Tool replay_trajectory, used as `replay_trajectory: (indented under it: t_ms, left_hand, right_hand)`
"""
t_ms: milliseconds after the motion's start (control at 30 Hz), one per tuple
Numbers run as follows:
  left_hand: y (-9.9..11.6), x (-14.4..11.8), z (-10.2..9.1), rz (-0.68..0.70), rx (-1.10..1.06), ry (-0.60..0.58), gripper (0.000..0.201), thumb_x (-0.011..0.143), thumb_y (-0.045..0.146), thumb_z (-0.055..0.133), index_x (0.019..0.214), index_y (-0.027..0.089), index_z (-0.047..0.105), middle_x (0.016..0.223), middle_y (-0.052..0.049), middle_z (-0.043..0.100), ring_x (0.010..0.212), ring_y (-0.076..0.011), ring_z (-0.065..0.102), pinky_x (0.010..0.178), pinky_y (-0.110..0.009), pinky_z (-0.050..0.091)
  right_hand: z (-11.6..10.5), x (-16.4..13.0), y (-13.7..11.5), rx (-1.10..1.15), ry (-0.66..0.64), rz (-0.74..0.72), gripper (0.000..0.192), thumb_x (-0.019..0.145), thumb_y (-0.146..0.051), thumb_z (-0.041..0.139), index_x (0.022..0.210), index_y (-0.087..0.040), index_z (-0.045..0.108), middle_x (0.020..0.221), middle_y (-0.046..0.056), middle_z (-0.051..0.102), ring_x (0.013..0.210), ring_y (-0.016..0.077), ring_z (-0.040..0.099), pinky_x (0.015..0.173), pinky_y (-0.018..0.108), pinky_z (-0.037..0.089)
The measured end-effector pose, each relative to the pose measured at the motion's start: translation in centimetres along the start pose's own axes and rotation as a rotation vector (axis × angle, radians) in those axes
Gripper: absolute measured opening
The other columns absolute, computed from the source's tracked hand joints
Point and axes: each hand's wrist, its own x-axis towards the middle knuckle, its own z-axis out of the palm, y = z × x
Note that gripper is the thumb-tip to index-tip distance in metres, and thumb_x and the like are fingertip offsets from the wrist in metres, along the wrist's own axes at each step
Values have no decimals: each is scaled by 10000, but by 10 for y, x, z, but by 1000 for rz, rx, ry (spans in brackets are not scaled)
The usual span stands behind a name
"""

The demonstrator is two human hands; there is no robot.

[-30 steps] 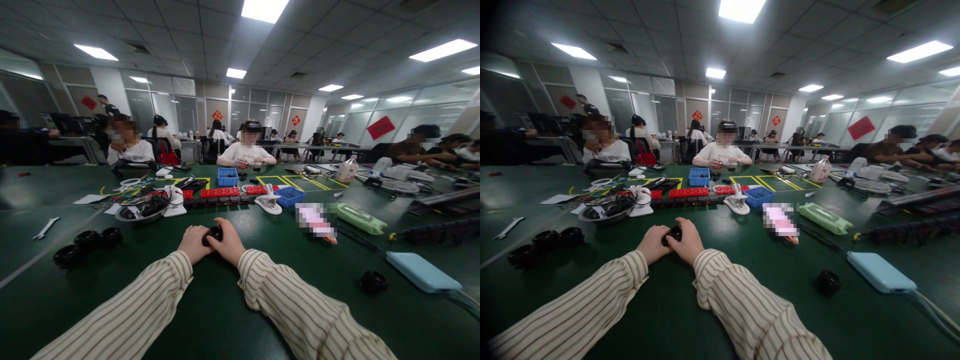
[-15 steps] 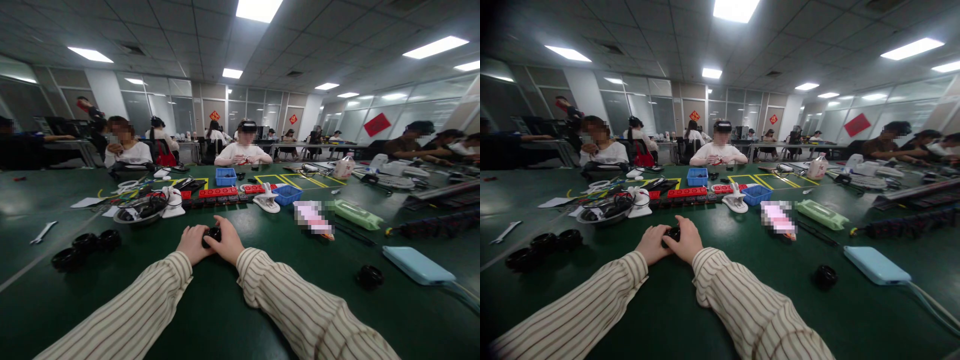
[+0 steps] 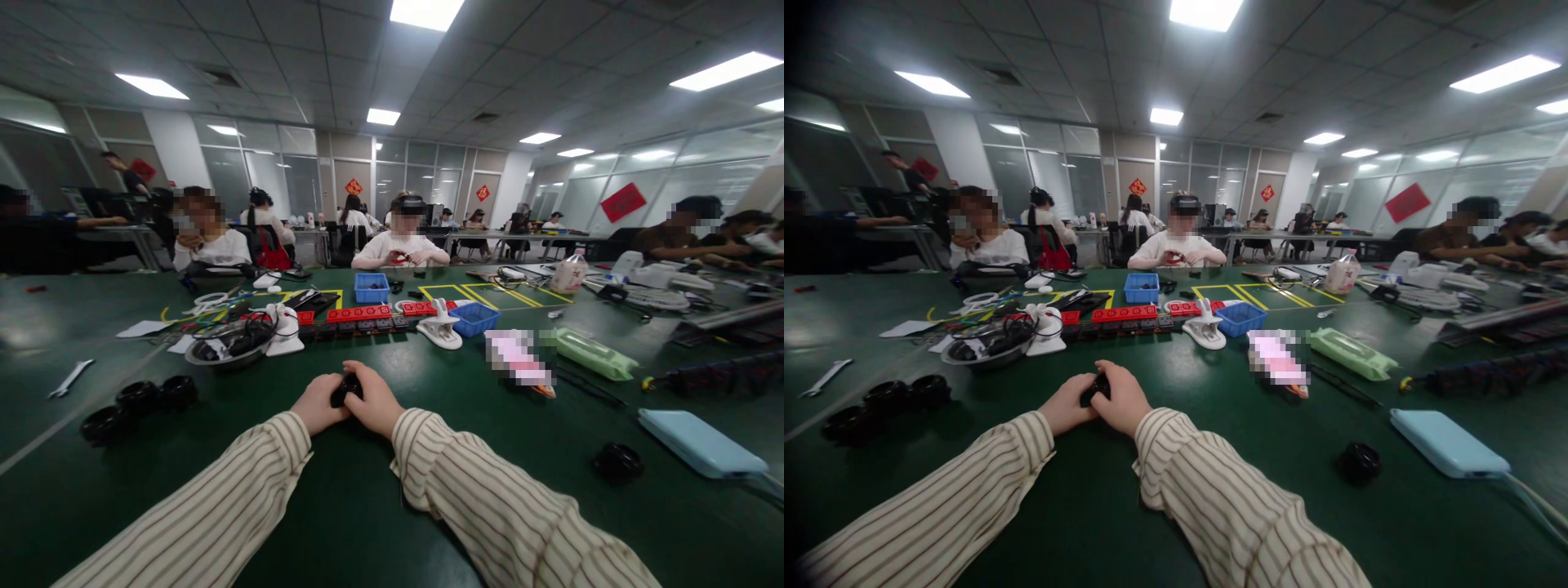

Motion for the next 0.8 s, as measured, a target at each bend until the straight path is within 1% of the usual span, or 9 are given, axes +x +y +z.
replay_trajectory:
  t_ms: [67, 133, 233, 333, 467, 533, 600, 700, 800]
  left_hand:
    - [0, -1, 1, 2, 10, 23, 462, 619, 356, 577, 1033, 165, 497, 978, -78, 574, 926, -241, 520, 845, -375, 384]
    - [2, -1, 2, -25, 30, 49, 518, 623, 394, 575, 1078, 170, 470, 1025, -80, 566, 964, -248, 510, 897, -415, 343]
    - [6, -2, 3, -85, 92, 75, 465, 621, 414, 572, 1015, 176, 506, 999, -69, 582, 969, -248, 514, 955, -464, 265]
    - [9, -3, 2, -113, 161, 87, 379, 626, 394, 568, 925, 162, 550, 909, -70, 603, 910, -243, 534, 953, -464, 261]
    - [6, -1, -1, -73, 88, 26, 293, 622, 371, 576, 823, 158, 578, 799, -53, 597, 804, -222, 552, 799, -364, 401]
    - [2, -1, -1, -30, -35, -23, 299, 627, 384, 576, 830, 165, 576, 817, -43, 591, 799, -205, 553, 728, -307, 428]
    - [-4, 0, 1, 9, -122, -41, 333, 632, 396, 577, 877, 170, 568, 878, -42, 588, 836, -200, 548, 741, -296, 427]
    - [-8, 0, 4, 28, -119, -15, 474, 599, 415, 610, 998, 172, 527, 981, -62, 571, 918, -224, 522, 821, -338, 398]
    - [-5, -1, 5, -24, -33, 28, 623, 542, 458, 644, 1076, 184, 477, 1031, -71, 552, 958, -248, 501, 891, -401, 344]
  right_hand:
    - [-1, 0, -1, -44, 19, -2, 478, 676, -158, 519, 1142, -160, 413, 1075, 69, 511, 1001, 168, 463, 917, 341, 352]
    - [-1, 1, -2, -94, 69, 16, 415, 691, -234, 552, 1086, -163, 449, 1028, 66, 513, 964, 174, 467, 887, 352, 363]
    - [0, 2, -2, -157, 101, 55, 316, 687, -354, 588, 934, -171, 512, 920, 50, 509, 882, 174, 475, 821, 352, 388]
    - [2, 3, 0, -159, 104, 54, 267, 679, -346, 604, 866, -171, 527, 877, 40, 504, 859, 169, 473, 798, 336, 395]
    - [0, 3, 0, -75, 50, -36, 192, 671, -152, 550, 863, -169, 539, 869, 28, 525, 872, 154, 479, 813, 299, 393]
    - [-3, 3, -2, -23, -7, -84, 209, 671, -77, 483, 844, -174, 547, 852, 16, 543, 864, 141, 489, 820, 284, 391]
    - [-6, 2, -4, 7, -37, -111, 242, 676, -51, 443, 855, -176, 549, 862, 13, 557, 869, 137, 495, 831, 281, 388]
    - [-7, 1, -6, -25, 8, -97, 281, 699, -115, 484, 972, -172, 514, 967, 37, 545, 931, 156, 481, 860, 307, 371]
    - [-5, 1, -6, -122, 80, -9, 376, 695, -302, 576, 1030, -168, 474, 1004, 62, 511, 938, 184, 467, 852, 346, 365]
